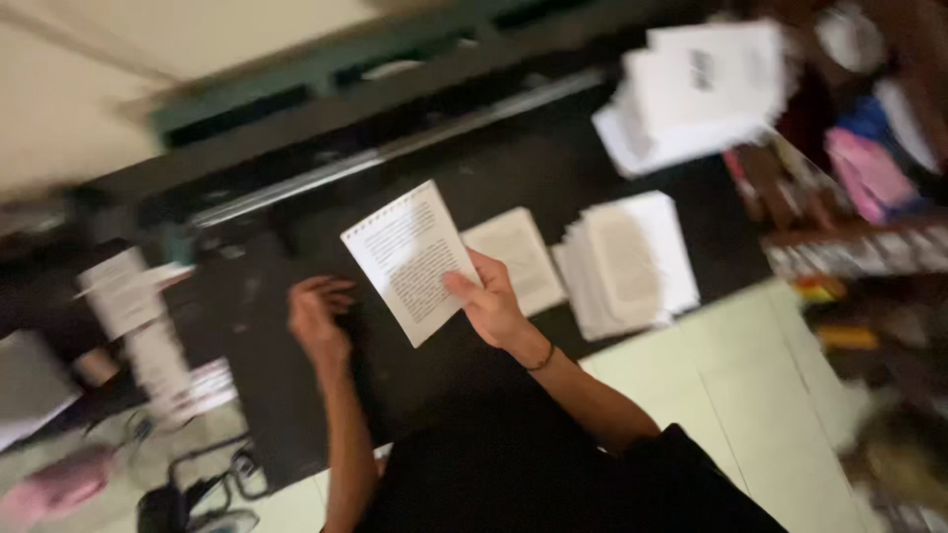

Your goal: The person picks up small stacks of printed papers from a table and places them into a manual stapling machine. They press down the stapler handle to secure the papers and then move the finished stacks to a pile on the right side of the table.

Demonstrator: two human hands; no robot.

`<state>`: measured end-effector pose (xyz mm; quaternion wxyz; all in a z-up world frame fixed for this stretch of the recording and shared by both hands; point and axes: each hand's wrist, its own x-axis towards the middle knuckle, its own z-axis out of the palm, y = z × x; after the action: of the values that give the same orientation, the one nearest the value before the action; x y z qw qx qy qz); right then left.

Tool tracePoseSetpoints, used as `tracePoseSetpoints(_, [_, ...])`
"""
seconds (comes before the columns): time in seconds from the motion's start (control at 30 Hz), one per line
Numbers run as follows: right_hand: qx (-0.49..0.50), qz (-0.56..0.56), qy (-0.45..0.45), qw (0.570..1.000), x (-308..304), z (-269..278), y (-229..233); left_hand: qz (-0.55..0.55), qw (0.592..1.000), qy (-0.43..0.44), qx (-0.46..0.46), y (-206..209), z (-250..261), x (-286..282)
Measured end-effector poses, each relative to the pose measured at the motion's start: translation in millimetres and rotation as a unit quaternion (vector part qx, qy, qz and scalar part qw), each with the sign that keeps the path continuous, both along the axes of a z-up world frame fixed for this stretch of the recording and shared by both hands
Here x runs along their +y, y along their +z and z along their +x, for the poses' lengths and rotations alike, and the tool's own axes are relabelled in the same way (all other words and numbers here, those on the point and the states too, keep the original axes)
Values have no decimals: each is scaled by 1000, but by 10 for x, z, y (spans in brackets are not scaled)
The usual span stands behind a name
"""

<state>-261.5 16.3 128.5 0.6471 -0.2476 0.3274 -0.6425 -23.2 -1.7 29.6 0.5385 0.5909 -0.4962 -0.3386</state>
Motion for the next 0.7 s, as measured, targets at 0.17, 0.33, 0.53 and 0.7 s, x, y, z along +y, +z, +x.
tracePoseSetpoints(0.17, [71, 54, -308, 947, 1040, -1423, -938, -5, 991, -13, -130, 88, -135, -82])
tracePoseSetpoints(0.33, [616, -68, -527, 581, 1131, -1614, 356, -7, 982, -17, -191, 169, -198, -53])
tracePoseSetpoints(0.53, [795, 101, -95, 591, 948, -1446, 9, 7, 980, -5, -198, 156, -192, -93])
tracePoseSetpoints(0.7, [800, -23, -289, 526, 797, -2154, -77, 12, 981, -10, -193, 288, -227, -47])
